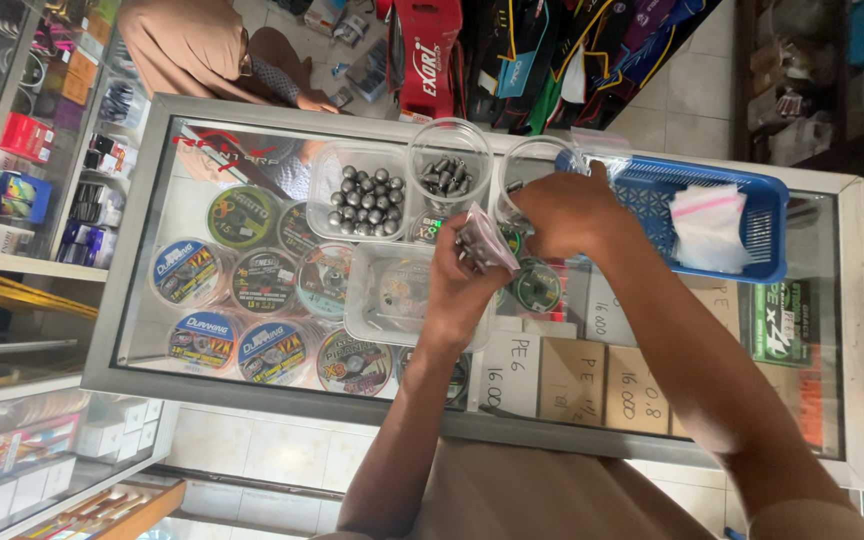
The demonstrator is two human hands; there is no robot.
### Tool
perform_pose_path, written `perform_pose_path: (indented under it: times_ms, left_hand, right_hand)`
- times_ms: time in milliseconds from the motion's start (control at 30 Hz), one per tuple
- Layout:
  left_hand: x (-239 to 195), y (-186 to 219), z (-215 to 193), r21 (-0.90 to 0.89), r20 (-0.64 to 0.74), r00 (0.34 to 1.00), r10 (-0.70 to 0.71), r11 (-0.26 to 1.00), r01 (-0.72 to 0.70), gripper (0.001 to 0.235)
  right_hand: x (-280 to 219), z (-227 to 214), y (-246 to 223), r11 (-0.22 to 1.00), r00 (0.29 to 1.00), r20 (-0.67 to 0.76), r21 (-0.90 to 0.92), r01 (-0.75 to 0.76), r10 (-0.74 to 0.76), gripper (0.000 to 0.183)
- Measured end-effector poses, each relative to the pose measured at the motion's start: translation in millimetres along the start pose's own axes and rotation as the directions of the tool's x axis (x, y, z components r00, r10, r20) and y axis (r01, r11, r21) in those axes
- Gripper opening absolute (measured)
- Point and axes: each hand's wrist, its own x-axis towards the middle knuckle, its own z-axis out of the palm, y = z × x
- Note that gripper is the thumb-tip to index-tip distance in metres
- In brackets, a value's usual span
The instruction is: The person stands at a glass display counter and repeatedly transfers small, silver, bullet-shaped fishing weights from clear plastic containers into small, clear zip-lock bags. They use their hands to pick up the weights and place them into the bags, then seal the bags and set them into a blue plastic basket. The process is repeated multiple times throughout the video.
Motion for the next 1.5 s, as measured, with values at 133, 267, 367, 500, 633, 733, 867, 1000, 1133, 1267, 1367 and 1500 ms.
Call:
perform_pose_path:
  times_ms: [133,267,367,500,633,733,867,1000,1133,1267,1367,1500]
  left_hand:
    - [-1,1,4,0.002,-0.019,1.0,-0.016,1.0,0.016,0.07]
    - [-3,7,8,0.075,-0.037,0.999,-0.038,0.996,0.041,0.071]
    - [-4,10,9,0.122,-0.033,0.998,-0.051,0.991,0.054,0.069]
    - [-6,12,8,0.191,-0.035,0.998,-0.058,0.98,0.064,0.069]
    - [-5,8,8,0.174,-0.039,0.998,-0.045,0.983,0.051,0.069]
    - [-9,13,11,0.16,-0.047,0.998,-0.038,0.986,0.045,0.068]
    - [-16,28,18,0.196,-0.069,0.996,-0.064,0.978,0.076,0.088]
    - [-20,35,24,0.254,-0.088,0.994,-0.059,0.964,0.079,0.097]
    - [-27,62,36,0.312,-0.068,0.998,-0.018,0.949,0.039,0.096]
    - [-24,44,34,0.309,-0.067,0.996,0.051,0.951,-0.028,0.087]
    - [-25,40,34,0.328,-0.074,0.994,0.075,0.944,-0.047,0.081]
    - [-29,38,35,0.398,-0.068,0.991,0.114,0.914,-0.078,0.076]
  right_hand:
    - [2,0,-2,0.999,1.0,-0.001,0.022,-0.029,0.029,0.035]
    - [2,5,-1,0.998,0.999,-0.026,0.049,-0.046,0.047,0.035]
    - [-1,2,-2,0.997,0.998,-0.043,0.063,-0.046,0.049,0.035]
    - [-4,1,-1,0.996,0.996,-0.08,0.091,-0.024,0.031,0.037]
    - [-10,-4,1,0.993,0.995,-0.096,0.117,-0.002,0.014,0.035]
    - [-22,-13,5,0.957,0.99,-0.136,0.283,0.067,-0.029,0.036]
    - [-46,-26,15,0.867,0.939,-0.322,0.425,0.26,-0.124,0.034]
    - [-84,-42,14,0.706,0.852,-0.516,0.57,0.42,-0.09,0.024]
    - [-105,-42,8,0.562,0.804,-0.582,0.628,0.539,-0.121,0.017]
    - [-110,-38,5,0.499,0.736,-0.656,0.588,0.637,-0.167,0.021]
    - [-113,-34,2,0.499,0.727,-0.661,0.574,0.65,-0.186,0.019]
    - [-118,-36,-7,0.511,0.731,-0.652,0.566,0.647,-0.202,0.018]
